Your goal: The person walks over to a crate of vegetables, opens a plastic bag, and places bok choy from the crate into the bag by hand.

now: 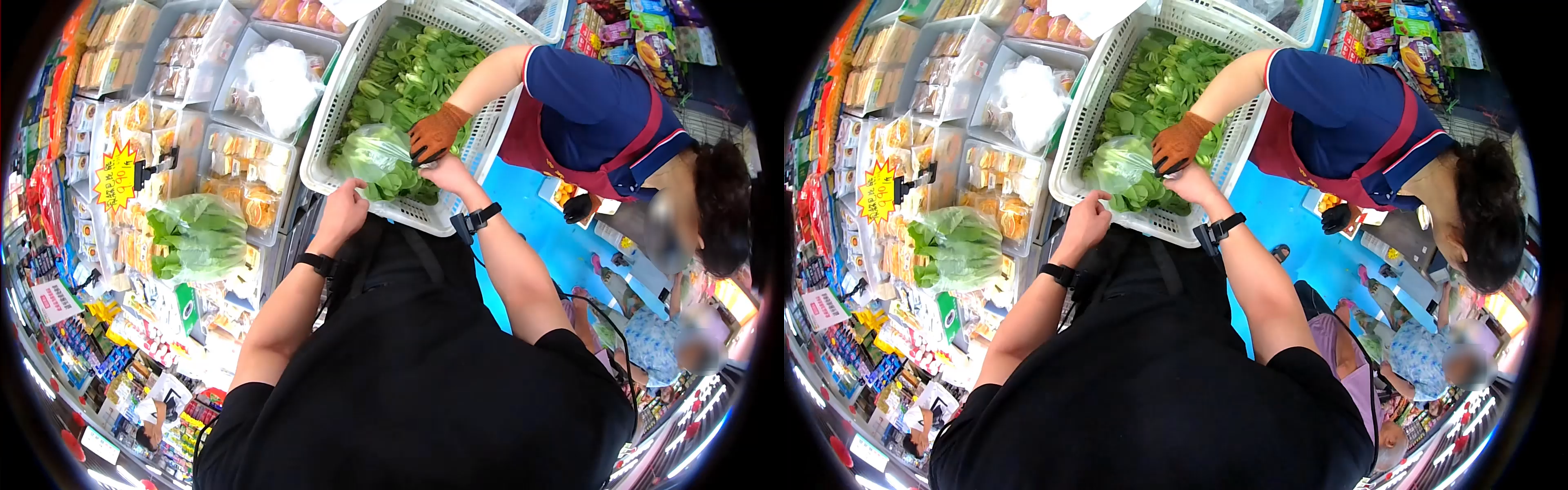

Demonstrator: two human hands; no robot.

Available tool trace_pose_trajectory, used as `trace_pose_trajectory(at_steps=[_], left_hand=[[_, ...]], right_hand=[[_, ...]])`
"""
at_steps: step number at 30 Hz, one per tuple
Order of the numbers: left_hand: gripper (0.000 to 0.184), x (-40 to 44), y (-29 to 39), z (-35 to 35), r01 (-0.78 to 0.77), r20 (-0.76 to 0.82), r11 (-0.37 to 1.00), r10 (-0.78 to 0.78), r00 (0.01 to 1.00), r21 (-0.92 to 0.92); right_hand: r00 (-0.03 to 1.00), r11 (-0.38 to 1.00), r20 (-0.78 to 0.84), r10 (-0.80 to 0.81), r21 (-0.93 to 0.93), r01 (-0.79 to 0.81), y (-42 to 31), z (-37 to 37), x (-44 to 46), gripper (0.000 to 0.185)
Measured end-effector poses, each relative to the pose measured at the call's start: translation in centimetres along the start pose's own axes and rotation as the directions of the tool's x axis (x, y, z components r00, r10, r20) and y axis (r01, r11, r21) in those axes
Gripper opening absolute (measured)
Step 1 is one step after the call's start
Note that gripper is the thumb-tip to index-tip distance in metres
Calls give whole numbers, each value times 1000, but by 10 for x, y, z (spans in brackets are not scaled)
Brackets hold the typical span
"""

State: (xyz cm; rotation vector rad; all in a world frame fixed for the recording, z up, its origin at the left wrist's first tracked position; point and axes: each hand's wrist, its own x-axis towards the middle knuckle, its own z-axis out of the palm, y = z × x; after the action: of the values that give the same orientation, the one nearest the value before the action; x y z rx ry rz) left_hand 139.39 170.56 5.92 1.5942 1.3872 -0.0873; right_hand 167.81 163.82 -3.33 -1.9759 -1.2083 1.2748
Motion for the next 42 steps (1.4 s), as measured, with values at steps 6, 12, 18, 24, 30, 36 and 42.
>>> trace_pose_trajectory(at_steps=[6, 12, 18, 24, 30, 36, 42], left_hand=[[30, 22, -16, -30, -368, 419, 893, 239, 876, 258], [29, 95, 6, -41, -375, 262, 869, 299, 918, 323], [44, 127, -1, 5, -423, 249, 797, 346, 905, 430], [27, 144, -32, -5, -448, 186, 877, 418, 889, 174], [18, 136, -17, -32, -377, 101, 926, 375, 922, 4], [21, 124, -7, -32, -344, 98, 936, 350, 932, -72], [19, 109, -6, -27, -308, 123, 947, 318, 940, -96]], right_hand=[[982, 981, 30, 187, -61, -185, -40, -1, 5, 55], [974, 972, -39, 222, 87, -218, -71, 26, -2, 55], [923, 946, -228, 310, 166, -277, -64, 34, -11, 46], [797, 937, -552, -245, -346, 49, -104, 39, -29, 19], [996, 902, -61, -61, -431, 29, -83, 95, -11, 22], [977, 830, 116, -177, -516, 211, -76, 121, 9, 24], [986, 798, 130, -103, -582, 160, -76, 133, 27, 22]])
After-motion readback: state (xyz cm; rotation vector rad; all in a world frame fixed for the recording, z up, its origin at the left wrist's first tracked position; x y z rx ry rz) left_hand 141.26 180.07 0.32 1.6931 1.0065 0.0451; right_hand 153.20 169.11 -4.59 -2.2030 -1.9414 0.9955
